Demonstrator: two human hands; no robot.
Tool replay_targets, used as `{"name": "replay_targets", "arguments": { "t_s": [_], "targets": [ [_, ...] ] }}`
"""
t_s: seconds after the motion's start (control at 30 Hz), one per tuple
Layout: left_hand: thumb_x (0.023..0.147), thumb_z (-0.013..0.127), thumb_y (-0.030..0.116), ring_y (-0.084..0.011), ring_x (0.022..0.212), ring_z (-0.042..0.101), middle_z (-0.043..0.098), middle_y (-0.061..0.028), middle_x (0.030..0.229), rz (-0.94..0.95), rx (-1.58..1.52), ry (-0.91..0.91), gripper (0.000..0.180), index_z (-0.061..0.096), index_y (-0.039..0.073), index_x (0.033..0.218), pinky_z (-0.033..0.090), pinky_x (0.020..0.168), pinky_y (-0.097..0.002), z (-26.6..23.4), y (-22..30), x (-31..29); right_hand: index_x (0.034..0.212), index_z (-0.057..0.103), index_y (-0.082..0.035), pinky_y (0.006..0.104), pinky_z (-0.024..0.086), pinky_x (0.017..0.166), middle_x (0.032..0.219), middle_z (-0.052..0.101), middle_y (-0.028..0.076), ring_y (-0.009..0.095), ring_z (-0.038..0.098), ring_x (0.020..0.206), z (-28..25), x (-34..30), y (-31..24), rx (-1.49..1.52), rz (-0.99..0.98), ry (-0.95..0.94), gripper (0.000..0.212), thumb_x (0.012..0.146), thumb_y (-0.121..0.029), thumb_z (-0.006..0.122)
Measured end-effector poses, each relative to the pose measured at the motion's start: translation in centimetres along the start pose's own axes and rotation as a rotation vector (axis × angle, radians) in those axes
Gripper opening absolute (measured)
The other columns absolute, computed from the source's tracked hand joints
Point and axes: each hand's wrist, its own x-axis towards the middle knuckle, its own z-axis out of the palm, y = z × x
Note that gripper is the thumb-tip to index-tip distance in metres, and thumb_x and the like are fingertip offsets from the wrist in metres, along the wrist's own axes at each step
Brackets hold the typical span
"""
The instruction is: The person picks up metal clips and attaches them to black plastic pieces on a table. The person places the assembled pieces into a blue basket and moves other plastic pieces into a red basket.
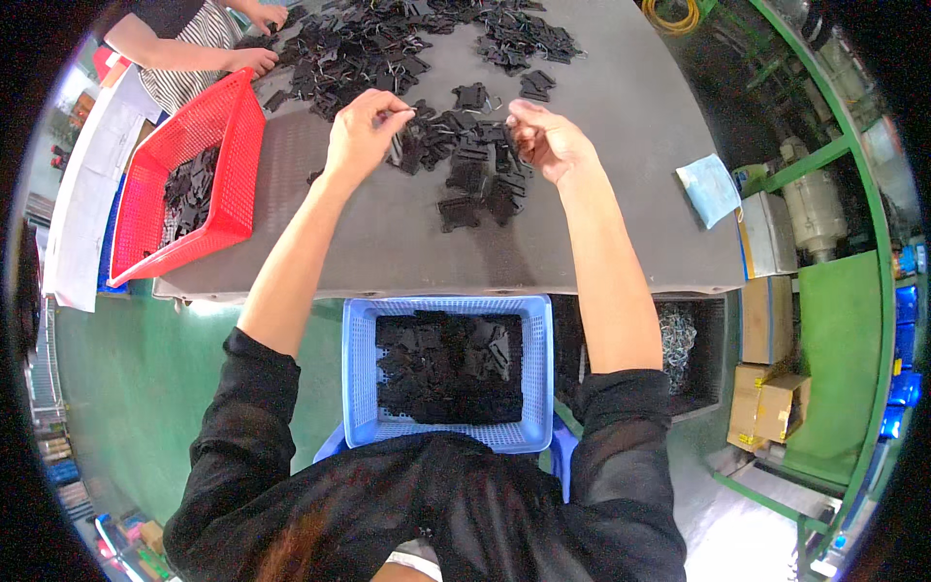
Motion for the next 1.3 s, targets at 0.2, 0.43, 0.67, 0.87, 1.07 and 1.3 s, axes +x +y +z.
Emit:
{"name": "replay_targets", "arguments": {
  "t_s": [0.2,0.43,0.67,0.87,1.07,1.3],
  "targets": [
    [0.081,0.065,0.029,-0.0229,0.075,0.064,0.066,-0.0072,0.077,-0.131,0.085,-0.198,0.022,0.067,0.007,0.082,0.049,0.069,-0.0340,-1.3,-1.0,1.6,0.091,0.060,-0.005,0.0219,0.045,0.052,0.076,0.063,0.001,0.008,0.056,0.062,1.7,0.8,0.8,-0.596,-0.399,0.071,0.015,0.079,-0.009,0.070],
    [0.074,0.060,0.036,-0.0287,0.084,0.065,0.068,-0.0125,0.084,-0.303,0.232,-0.482,0.031,0.068,0.007,0.083,0.049,0.075,-0.0375,-2.8,-1.2,5.2,0.085,0.060,-0.010,0.0341,0.048,0.064,0.080,0.067,0.005,0.025,0.063,0.072,6.6,-2.1,0.5,-1.360,-0.909,0.049,0.011,0.077,-0.014,0.066],
    [0.069,0.057,0.028,-0.0199,0.055,0.053,0.058,-0.0074,0.067,-0.476,0.101,-0.622,0.024,0.059,0.004,0.069,0.042,0.053,-0.0314,-2.9,-1.2,7.1,0.092,0.062,-0.003,0.0198,0.035,0.047,0.070,0.060,-0.001,0.004,0.048,0.053,4.2,-0.6,-0.3,-0.837,-0.452,0.085,0.013,0.083,-0.012,0.065],
    [0.076,0.064,0.030,-0.0067,0.046,0.042,0.054,0.0013,0.062,-0.899,-0.606,-0.649,0.024,0.058,0.007,0.072,0.030,0.040,-0.0234,-4.0,-3.6,6.4,0.092,0.057,-0.003,0.0160,0.034,0.042,0.069,0.055,-0.002,0.001,0.045,0.050,-0.5,0.3,2.1,0.154,0.234,0.080,0.008,0.088,-0.009,0.059],
    [0.077,0.067,0.043,-0.0222,0.074,0.065,0.068,-0.0115,0.081,-0.414,0.156,-0.291,0.042,0.069,0.004,0.094,0.051,0.065,-0.0367,-8.6,-6.2,2.0,0.103,0.051,-0.005,0.0156,0.035,0.042,0.082,0.053,0.004,0.003,0.043,0.052,-2.7,0.2,3.0,0.474,0.109,-0.093,0.016,0.088,-0.006,0.058],
    [0.076,0.068,0.034,-0.0288,0.080,0.066,0.069,-0.0123,0.084,-0.418,0.454,-0.186,0.029,0.071,0.009,0.089,0.050,0.075,-0.0385,-8.6,-6.2,-4.4,0.098,0.060,-0.003,0.0207,0.044,0.055,0.080,0.059,0.003,0.007,0.052,0.061,-2.1,0.6,1.4,-0.098,-0.256,-0.144,0.019,0.082,-0.008,0.068]
  ]
}}
